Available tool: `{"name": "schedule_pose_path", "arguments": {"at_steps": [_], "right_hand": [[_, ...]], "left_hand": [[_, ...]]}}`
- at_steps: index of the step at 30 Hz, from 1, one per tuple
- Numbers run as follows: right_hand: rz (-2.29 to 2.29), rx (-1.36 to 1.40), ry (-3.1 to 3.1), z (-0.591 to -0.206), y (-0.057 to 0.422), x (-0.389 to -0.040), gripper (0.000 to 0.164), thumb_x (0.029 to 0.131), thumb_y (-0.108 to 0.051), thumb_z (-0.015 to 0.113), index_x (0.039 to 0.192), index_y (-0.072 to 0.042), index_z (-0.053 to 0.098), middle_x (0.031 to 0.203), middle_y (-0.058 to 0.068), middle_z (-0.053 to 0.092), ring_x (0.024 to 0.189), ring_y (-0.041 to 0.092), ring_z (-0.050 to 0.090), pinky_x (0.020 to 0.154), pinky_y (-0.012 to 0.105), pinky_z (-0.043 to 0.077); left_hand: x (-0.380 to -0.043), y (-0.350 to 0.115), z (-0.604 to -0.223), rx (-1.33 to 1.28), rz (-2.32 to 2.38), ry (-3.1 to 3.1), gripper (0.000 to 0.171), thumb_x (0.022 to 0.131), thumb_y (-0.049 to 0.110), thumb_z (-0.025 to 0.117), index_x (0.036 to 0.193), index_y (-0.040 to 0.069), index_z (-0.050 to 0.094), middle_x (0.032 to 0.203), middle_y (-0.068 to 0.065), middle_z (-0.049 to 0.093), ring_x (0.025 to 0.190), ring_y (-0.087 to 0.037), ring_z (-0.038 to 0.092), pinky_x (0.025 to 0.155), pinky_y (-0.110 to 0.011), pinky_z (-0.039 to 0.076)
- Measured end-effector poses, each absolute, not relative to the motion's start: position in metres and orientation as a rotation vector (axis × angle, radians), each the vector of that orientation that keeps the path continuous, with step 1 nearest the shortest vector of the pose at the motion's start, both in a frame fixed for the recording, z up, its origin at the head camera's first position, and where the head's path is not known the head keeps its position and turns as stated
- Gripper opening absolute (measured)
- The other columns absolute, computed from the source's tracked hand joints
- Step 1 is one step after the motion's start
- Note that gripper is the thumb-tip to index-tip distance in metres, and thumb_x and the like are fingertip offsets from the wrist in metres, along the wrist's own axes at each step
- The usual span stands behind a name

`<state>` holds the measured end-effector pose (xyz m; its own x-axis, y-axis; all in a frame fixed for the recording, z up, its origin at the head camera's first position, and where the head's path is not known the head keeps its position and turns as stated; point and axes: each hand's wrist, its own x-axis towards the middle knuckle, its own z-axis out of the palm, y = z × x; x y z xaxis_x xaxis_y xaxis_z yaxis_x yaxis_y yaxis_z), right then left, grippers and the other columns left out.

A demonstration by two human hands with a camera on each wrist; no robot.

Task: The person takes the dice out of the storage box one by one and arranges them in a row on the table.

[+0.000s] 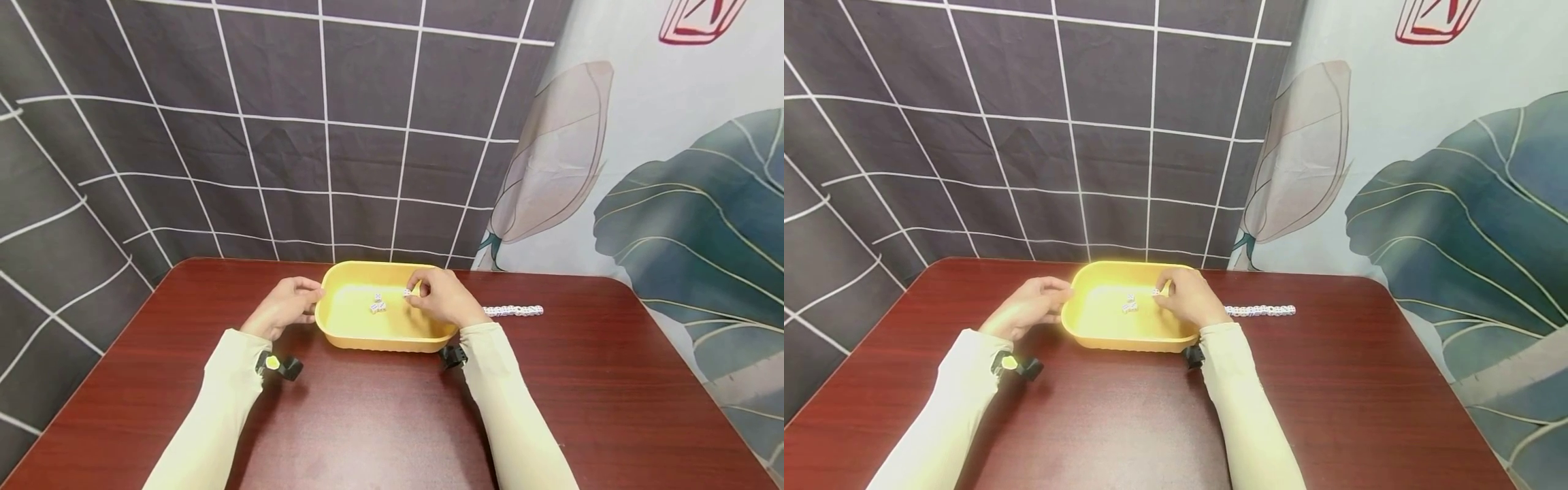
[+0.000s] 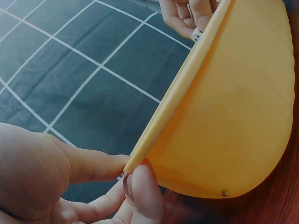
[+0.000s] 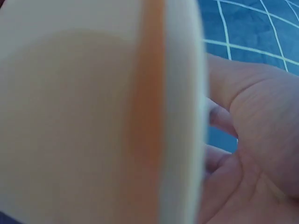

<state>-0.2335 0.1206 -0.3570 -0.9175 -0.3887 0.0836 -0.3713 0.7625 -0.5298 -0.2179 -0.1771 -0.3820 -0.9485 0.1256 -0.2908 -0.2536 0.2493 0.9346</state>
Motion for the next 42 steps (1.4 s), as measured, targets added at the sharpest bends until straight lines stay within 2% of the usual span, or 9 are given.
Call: {"name": "schedule_pose_path", "arguments": {"at_steps": [7, 27, 42], "right_hand": [[-0.892, -0.644, 2.914, -0.353, 0.134, -0.234, 0.005, 0.088, -0.018, 0.076, 0.091, -0.016, 0.073, 0.068, -0.003, 0.053, 0.064, 0.011, 0.048, 0.06, 0.024, 0.039], [-0.957, -0.663, 2.929, -0.341, 0.173, -0.234, 0.009, 0.092, -0.019, 0.074, 0.093, -0.011, 0.072, 0.072, -0.002, 0.053, 0.066, 0.013, 0.048, 0.063, 0.024, 0.04], [-0.922, -0.569, 2.963, -0.338, 0.195, -0.233, 0.005, 0.092, -0.017, 0.073, 0.096, -0.014, 0.071, 0.076, 0.0, 0.055, 0.068, 0.015, 0.051, 0.062, 0.024, 0.042]], "left_hand": [[-0.218, -0.176, -0.379, -0.13, 1.754, 2.21, 0.038, 0.103, 0.011, 0.057, 0.134, -0.009, 0.048, 0.098, -0.007, 0.066, 0.078, -0.011, 0.063, 0.065, -0.02, 0.058], [-0.219, -0.177, -0.381, -0.115, 1.727, 2.231, 0.037, 0.104, 0.012, 0.057, 0.133, -0.009, 0.049, 0.097, -0.008, 0.067, 0.078, -0.01, 0.062, 0.065, -0.02, 0.058], [-0.217, -0.176, -0.379, -0.121, 1.729, 2.228, 0.038, 0.104, 0.012, 0.057, 0.134, -0.009, 0.049, 0.097, -0.007, 0.067, 0.077, -0.01, 0.062, 0.065, -0.02, 0.058]]}}
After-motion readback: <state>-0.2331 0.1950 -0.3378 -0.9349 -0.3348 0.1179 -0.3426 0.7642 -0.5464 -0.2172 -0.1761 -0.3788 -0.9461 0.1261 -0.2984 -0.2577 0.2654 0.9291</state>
